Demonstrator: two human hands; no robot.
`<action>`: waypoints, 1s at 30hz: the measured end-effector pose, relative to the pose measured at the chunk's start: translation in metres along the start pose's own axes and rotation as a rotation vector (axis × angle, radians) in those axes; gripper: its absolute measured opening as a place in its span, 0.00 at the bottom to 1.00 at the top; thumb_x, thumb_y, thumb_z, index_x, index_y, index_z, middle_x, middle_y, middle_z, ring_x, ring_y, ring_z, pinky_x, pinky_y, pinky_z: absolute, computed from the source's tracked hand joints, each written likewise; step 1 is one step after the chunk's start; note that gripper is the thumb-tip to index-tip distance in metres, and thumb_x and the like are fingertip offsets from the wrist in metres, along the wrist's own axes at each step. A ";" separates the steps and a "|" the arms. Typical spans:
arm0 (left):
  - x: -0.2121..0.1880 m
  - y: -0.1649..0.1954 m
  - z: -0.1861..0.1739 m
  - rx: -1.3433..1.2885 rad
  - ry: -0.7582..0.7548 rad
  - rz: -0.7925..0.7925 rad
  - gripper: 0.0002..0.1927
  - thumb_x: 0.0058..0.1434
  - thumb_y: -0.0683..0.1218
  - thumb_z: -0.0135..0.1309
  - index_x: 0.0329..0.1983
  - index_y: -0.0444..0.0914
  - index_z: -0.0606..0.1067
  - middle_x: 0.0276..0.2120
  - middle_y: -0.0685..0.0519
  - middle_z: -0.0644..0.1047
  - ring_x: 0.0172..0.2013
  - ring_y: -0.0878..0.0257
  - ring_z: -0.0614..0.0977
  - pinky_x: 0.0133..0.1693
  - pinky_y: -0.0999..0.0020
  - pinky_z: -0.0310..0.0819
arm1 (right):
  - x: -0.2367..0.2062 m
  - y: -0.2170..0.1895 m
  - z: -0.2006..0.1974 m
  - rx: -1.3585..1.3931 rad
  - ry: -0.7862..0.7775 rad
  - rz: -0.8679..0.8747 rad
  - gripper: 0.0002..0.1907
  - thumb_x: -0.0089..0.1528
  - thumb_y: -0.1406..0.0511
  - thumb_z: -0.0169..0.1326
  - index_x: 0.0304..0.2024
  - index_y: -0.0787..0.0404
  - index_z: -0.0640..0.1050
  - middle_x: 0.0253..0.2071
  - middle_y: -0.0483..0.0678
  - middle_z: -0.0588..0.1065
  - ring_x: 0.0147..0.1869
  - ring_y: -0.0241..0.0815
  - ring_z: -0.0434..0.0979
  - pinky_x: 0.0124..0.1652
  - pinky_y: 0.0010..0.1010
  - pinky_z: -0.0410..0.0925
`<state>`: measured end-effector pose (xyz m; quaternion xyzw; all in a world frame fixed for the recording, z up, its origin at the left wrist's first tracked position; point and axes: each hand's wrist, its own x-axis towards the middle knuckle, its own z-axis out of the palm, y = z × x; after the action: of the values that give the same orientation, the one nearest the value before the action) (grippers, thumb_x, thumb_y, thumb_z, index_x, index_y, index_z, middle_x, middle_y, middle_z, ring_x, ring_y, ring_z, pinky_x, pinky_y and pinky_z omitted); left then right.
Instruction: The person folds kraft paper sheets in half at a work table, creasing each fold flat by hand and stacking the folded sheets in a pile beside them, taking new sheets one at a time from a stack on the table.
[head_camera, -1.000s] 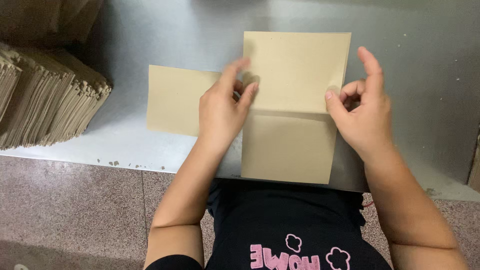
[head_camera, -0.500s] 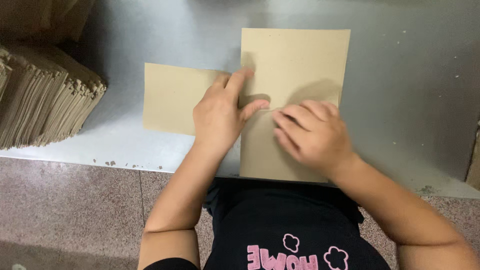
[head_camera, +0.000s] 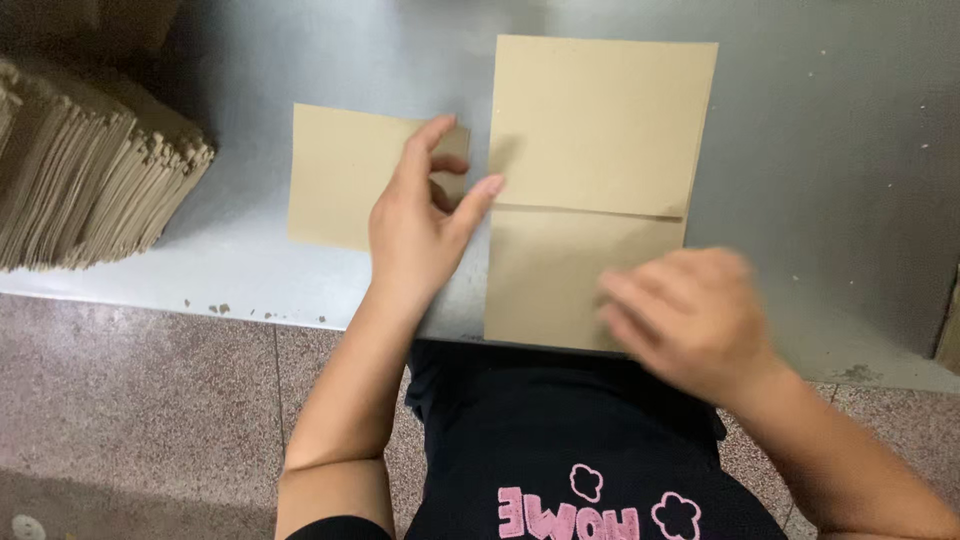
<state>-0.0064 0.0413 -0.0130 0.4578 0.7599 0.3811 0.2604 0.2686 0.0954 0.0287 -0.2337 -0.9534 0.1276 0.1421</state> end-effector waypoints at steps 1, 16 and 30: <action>0.001 -0.001 0.001 -0.027 -0.004 -0.018 0.37 0.57 0.49 0.71 0.66 0.43 0.66 0.35 0.57 0.80 0.23 0.70 0.76 0.27 0.75 0.72 | 0.002 -0.006 0.004 0.080 -0.049 -0.014 0.18 0.56 0.58 0.66 0.47 0.54 0.82 0.41 0.43 0.76 0.49 0.48 0.75 0.50 0.43 0.64; -0.021 -0.096 -0.137 0.028 0.040 -0.324 0.18 0.65 0.42 0.63 0.59 0.42 0.80 0.35 0.55 0.82 0.35 0.72 0.79 0.37 0.75 0.73 | 0.011 -0.006 0.006 0.365 -0.297 0.052 0.22 0.52 0.56 0.67 0.48 0.52 0.80 0.46 0.40 0.76 0.52 0.44 0.74 0.51 0.41 0.65; -0.053 -0.006 -0.055 0.185 -0.228 0.636 0.21 0.50 0.47 0.67 0.46 0.38 0.77 0.45 0.48 0.78 0.47 0.47 0.79 0.50 0.52 0.74 | 0.014 -0.010 0.004 0.341 -0.248 0.012 0.18 0.53 0.59 0.66 0.45 0.53 0.81 0.44 0.40 0.77 0.49 0.44 0.75 0.48 0.38 0.68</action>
<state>-0.0265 -0.0268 0.0156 0.7328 0.5768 0.3190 0.1692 0.2518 0.0929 0.0312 -0.1945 -0.9267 0.3158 0.0602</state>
